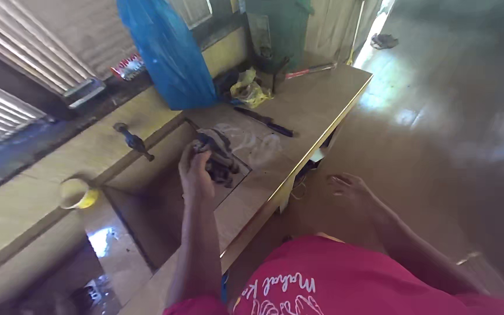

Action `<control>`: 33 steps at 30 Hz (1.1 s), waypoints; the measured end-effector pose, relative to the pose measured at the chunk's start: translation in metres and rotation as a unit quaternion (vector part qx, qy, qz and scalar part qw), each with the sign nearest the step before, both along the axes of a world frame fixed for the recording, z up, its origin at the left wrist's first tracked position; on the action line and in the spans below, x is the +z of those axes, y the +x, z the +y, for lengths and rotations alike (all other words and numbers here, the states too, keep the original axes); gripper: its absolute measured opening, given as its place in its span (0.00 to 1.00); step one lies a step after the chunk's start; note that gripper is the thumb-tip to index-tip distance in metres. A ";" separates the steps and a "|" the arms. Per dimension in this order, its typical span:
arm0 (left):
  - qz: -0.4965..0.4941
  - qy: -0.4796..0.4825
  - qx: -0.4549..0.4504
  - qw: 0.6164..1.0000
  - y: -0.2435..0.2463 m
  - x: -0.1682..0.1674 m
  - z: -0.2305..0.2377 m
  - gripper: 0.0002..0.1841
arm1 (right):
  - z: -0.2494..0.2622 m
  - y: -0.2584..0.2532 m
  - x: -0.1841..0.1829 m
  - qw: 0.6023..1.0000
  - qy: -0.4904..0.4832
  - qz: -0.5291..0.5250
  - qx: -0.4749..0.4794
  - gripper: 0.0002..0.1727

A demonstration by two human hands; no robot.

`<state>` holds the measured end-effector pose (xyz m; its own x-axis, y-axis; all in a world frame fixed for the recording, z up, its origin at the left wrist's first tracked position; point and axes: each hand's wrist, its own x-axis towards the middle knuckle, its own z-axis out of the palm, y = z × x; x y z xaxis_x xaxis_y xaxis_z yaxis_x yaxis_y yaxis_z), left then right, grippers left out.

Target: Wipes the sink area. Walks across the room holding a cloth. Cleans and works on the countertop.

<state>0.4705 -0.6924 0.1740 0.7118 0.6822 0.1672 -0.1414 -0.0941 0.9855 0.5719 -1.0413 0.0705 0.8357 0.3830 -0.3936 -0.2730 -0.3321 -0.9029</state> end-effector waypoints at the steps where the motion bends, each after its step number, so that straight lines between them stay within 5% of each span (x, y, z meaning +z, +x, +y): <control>1: -0.004 0.010 -0.022 1.000 0.009 -0.003 -0.005 0.17 | 0.024 0.012 0.013 0.998 0.051 0.018 0.016 0.21; 8: 0.010 0.155 -0.220 0.963 0.085 -0.023 -0.077 0.22 | 0.126 0.078 0.023 0.895 0.375 0.213 0.117 0.49; 12: 0.060 0.365 -0.249 0.895 0.136 -0.042 -0.109 0.22 | 0.117 0.128 0.025 0.858 0.475 0.194 0.015 0.39; 15: 0.072 0.409 -0.238 0.878 0.161 -0.048 -0.122 0.26 | 0.084 0.185 0.036 0.871 0.471 0.137 -0.012 0.32; 22: 0.196 0.277 -0.221 0.914 0.156 -0.089 -0.109 0.26 | 0.019 0.374 0.028 0.932 0.302 -0.100 -0.175 0.28; 26: 0.241 0.222 -0.155 0.932 0.124 -0.111 -0.102 0.24 | -0.010 0.458 -0.040 0.961 -0.111 -0.241 -0.071 0.29; 29: 0.258 0.186 -0.109 0.942 0.102 -0.111 -0.095 0.25 | 0.001 0.452 -0.069 0.917 -0.291 -0.268 0.038 0.33; 33: 0.248 0.135 -0.074 0.956 0.093 -0.117 -0.083 0.24 | 0.049 0.377 -0.066 0.888 -0.265 -0.344 0.152 0.30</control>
